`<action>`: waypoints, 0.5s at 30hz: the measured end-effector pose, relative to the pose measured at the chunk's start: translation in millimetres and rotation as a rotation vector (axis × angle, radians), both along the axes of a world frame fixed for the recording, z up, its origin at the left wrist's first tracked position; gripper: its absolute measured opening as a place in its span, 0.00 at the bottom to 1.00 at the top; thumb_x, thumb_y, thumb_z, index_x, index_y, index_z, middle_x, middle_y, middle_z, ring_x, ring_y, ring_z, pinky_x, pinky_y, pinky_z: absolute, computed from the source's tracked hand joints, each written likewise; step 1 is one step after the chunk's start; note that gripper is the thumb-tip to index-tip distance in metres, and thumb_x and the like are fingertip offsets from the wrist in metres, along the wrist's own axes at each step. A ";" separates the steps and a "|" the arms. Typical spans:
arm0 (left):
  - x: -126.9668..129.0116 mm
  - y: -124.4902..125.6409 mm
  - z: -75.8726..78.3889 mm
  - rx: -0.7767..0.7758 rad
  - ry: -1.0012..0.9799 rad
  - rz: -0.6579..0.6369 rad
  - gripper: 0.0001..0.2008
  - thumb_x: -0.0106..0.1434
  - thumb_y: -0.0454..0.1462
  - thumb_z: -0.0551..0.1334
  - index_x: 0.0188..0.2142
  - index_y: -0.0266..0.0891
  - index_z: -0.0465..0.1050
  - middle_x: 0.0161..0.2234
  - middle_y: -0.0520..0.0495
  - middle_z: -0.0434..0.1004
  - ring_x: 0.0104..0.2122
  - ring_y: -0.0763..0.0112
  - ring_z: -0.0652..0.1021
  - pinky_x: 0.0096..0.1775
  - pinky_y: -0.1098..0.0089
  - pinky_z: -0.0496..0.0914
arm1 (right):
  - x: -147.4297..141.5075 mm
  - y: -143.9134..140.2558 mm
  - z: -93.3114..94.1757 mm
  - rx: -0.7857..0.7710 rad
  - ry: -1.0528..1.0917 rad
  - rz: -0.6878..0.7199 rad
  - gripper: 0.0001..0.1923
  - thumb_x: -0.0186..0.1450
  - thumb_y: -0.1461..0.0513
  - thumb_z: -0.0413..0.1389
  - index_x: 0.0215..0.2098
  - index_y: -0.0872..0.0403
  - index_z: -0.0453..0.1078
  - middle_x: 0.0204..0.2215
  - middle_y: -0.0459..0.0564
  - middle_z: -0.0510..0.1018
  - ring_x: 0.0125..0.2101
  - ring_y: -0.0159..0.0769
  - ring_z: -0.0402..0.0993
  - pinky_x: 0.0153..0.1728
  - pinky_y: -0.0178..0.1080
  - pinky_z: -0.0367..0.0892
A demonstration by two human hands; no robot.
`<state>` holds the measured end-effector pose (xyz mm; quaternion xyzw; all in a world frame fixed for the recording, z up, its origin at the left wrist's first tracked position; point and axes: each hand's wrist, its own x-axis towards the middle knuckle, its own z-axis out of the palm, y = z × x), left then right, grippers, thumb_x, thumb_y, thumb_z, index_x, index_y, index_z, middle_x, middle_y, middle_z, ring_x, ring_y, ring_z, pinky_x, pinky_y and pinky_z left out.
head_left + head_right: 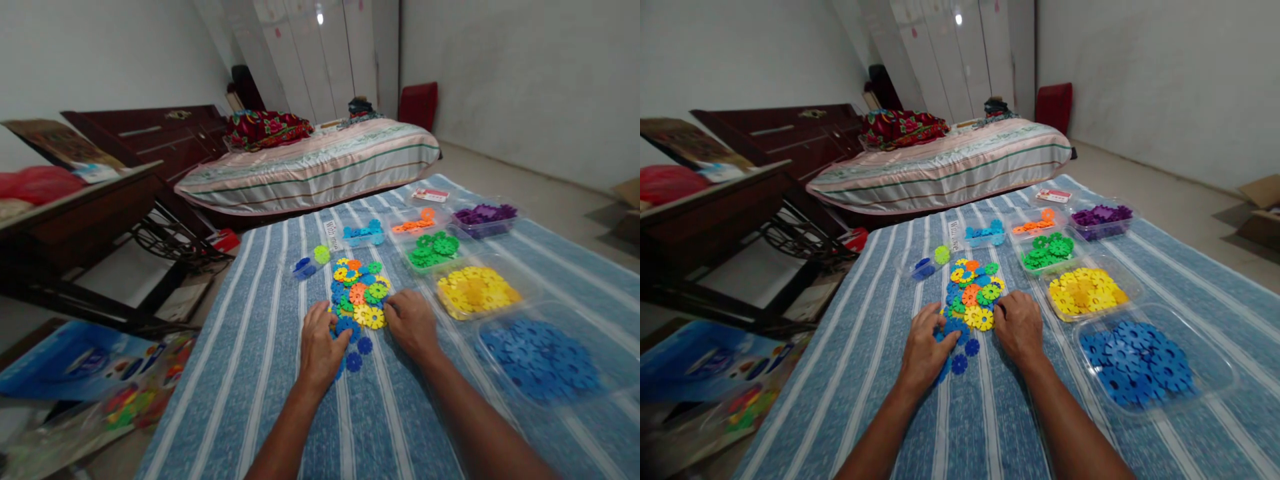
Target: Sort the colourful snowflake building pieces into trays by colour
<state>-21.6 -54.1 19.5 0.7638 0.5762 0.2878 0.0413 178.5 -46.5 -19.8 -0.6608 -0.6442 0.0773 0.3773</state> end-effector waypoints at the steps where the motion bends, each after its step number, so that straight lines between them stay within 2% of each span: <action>1: 0.1 -0.1 0.7 -0.003 -0.018 -0.007 0.06 0.54 0.36 0.64 0.27 0.40 0.66 0.50 0.38 0.74 0.54 0.52 0.70 0.55 0.49 0.66 | -0.4 0.4 0.4 0.002 0.003 -0.002 0.09 0.64 0.62 0.52 0.30 0.53 0.73 0.30 0.49 0.73 0.36 0.37 0.66 0.39 0.39 0.55; 4: -1.1 0.0 3.8 -0.022 -0.066 -0.020 0.08 0.56 0.38 0.61 0.23 0.41 0.65 0.47 0.40 0.76 0.52 0.55 0.73 0.54 0.51 0.67 | -1.5 1.8 2.6 0.001 0.010 -0.011 0.08 0.63 0.62 0.53 0.30 0.53 0.73 0.30 0.49 0.73 0.37 0.37 0.66 0.39 0.39 0.55; 7: -1.9 -0.1 13.6 -0.038 -0.112 -0.017 0.10 0.57 0.41 0.60 0.23 0.41 0.67 0.42 0.43 0.78 0.46 0.58 0.76 0.51 0.55 0.69 | -2.9 3.0 5.6 -0.007 0.013 -0.026 0.07 0.63 0.63 0.54 0.30 0.53 0.73 0.31 0.48 0.73 0.37 0.37 0.66 0.39 0.39 0.55; 10: 2.8 -2.7 31.1 -0.106 -0.156 0.048 0.11 0.58 0.44 0.59 0.24 0.42 0.69 0.31 0.48 0.79 0.34 0.63 0.78 0.41 0.63 0.72 | -4.6 3.6 8.4 -0.009 0.012 -0.043 0.06 0.63 0.63 0.54 0.30 0.53 0.73 0.31 0.48 0.73 0.37 0.37 0.65 0.39 0.39 0.54; 12: 11.0 -5.4 43.6 -0.185 -0.191 0.091 0.12 0.58 0.46 0.59 0.24 0.42 0.70 0.23 0.52 0.75 0.25 0.68 0.76 0.32 0.68 0.71 | -5.7 3.7 9.7 -0.007 0.011 -0.055 0.06 0.63 0.63 0.54 0.30 0.53 0.73 0.31 0.48 0.73 0.37 0.37 0.65 0.38 0.39 0.54; 15: 33.1 -8.4 58.4 -0.330 -0.312 0.066 0.12 0.56 0.46 0.61 0.25 0.40 0.71 0.19 0.54 0.72 0.20 0.71 0.72 0.25 0.72 0.66 | -6.2 3.6 10.3 -0.002 0.008 -0.064 0.06 0.63 0.63 0.54 0.30 0.52 0.73 0.31 0.48 0.72 0.37 0.37 0.65 0.38 0.39 0.54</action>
